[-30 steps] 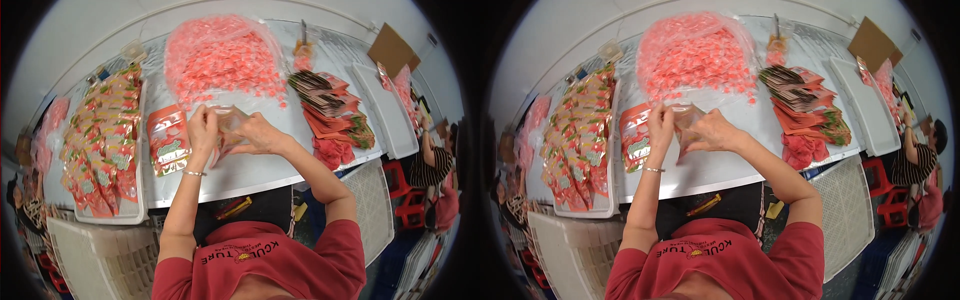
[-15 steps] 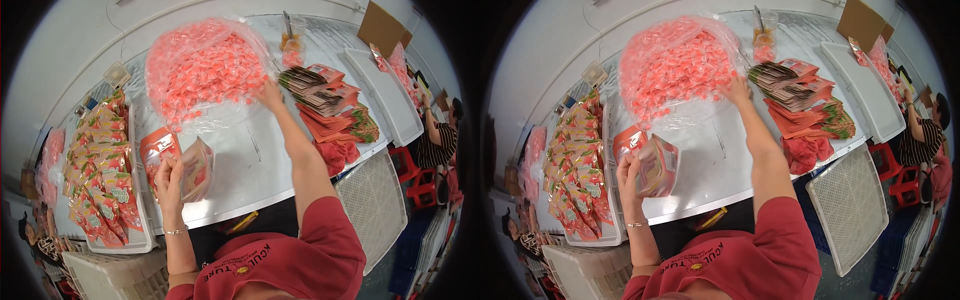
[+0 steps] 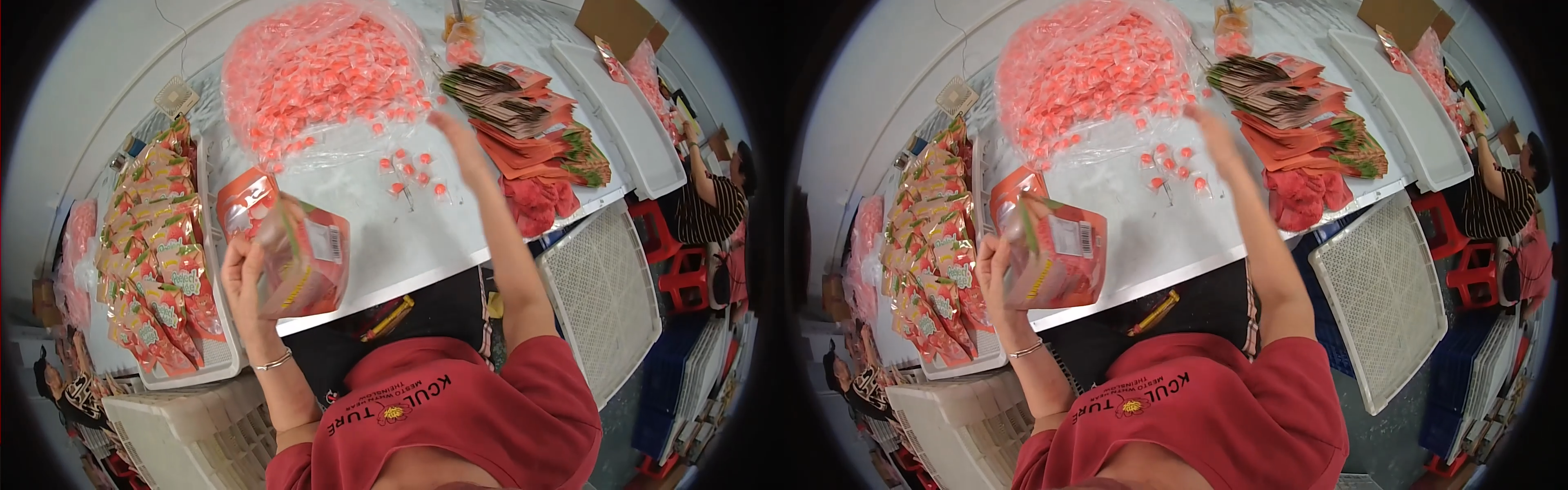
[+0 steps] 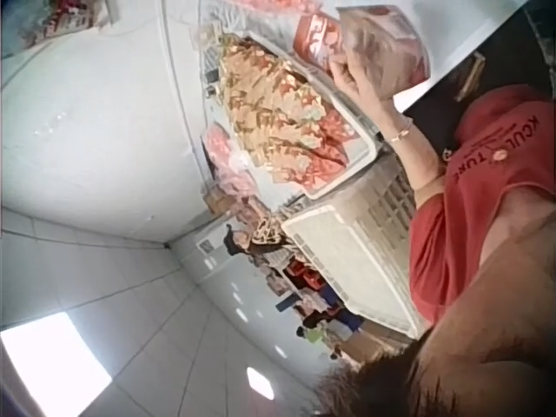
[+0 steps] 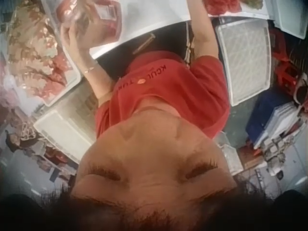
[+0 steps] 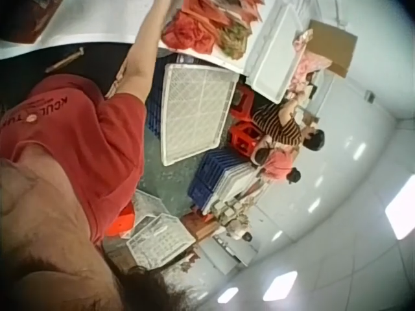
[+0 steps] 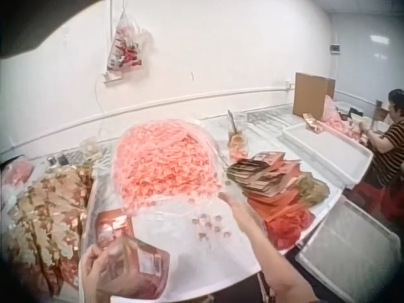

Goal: Manually filling small plastic bags with pink heart-shaped candies and sealing them at a workbench.

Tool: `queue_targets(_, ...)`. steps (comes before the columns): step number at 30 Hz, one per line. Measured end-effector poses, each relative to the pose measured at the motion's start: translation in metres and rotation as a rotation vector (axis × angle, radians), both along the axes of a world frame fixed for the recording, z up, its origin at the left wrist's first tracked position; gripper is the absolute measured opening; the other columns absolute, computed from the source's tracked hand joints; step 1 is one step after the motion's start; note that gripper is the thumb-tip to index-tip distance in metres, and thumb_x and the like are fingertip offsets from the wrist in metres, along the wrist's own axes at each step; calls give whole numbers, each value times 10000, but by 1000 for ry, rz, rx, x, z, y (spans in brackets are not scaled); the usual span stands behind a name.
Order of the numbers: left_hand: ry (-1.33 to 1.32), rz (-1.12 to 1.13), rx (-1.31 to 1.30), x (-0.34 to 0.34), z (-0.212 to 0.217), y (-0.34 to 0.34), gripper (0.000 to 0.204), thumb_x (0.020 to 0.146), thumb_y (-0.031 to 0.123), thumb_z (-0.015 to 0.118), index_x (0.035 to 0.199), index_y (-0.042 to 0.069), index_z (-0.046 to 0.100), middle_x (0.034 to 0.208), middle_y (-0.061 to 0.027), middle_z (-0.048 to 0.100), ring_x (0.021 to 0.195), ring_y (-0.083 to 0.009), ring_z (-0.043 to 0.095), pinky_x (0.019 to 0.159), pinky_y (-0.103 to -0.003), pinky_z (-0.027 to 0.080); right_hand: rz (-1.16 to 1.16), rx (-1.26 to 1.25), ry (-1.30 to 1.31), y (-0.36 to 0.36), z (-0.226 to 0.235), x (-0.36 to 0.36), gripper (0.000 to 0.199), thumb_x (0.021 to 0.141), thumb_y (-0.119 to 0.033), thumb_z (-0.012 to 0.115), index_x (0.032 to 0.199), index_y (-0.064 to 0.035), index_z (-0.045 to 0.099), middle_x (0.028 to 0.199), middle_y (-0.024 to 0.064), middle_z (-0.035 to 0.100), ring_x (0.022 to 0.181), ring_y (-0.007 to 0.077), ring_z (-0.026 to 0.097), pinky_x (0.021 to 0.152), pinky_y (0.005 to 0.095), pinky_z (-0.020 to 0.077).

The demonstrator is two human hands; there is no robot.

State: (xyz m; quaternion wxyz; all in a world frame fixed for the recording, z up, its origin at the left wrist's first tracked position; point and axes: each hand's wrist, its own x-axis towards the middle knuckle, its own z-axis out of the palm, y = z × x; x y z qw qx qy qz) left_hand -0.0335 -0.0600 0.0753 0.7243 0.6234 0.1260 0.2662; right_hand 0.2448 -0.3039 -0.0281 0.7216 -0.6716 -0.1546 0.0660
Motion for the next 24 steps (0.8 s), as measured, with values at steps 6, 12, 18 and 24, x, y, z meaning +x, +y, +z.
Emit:
queue_targets(6,3,83,-12,-24,3,-4,210,901,116,537,725,90,427,677,53,438,629,-19,385,593,-164,329,-42,-90,-240,-37,12,0,293,924,-244,479,959,-11,652,919,40,663,853,104,584,777,260,434)
queue_targets(12,-21,-7,8,-34,-5,-1,204,894,121,553,722,87,450,711,30,526,620,-24,453,573,-172,374,-32,-702,-681,30,-38,21,152,757,-166,652,838,-43,687,847,93,671,769,222,627,680,363,496)
queue_targets(18,9,45,55,-41,-1,0,225,895,136,559,712,90,436,700,21,518,610,-27,447,571,-171,370,-65,-1196,-602,44,-53,77,218,706,-207,689,852,-44,684,819,119,664,776,248,636,709,349,498)
queue_targets(24,8,52,12,-33,-4,1,229,891,133,563,708,92,431,691,15,509,613,-36,448,575,-178,373,1,-693,-465,4,-68,43,429,755,-426,654,1064,-128,644,1095,120,609,1002,295,573,845,409,448)
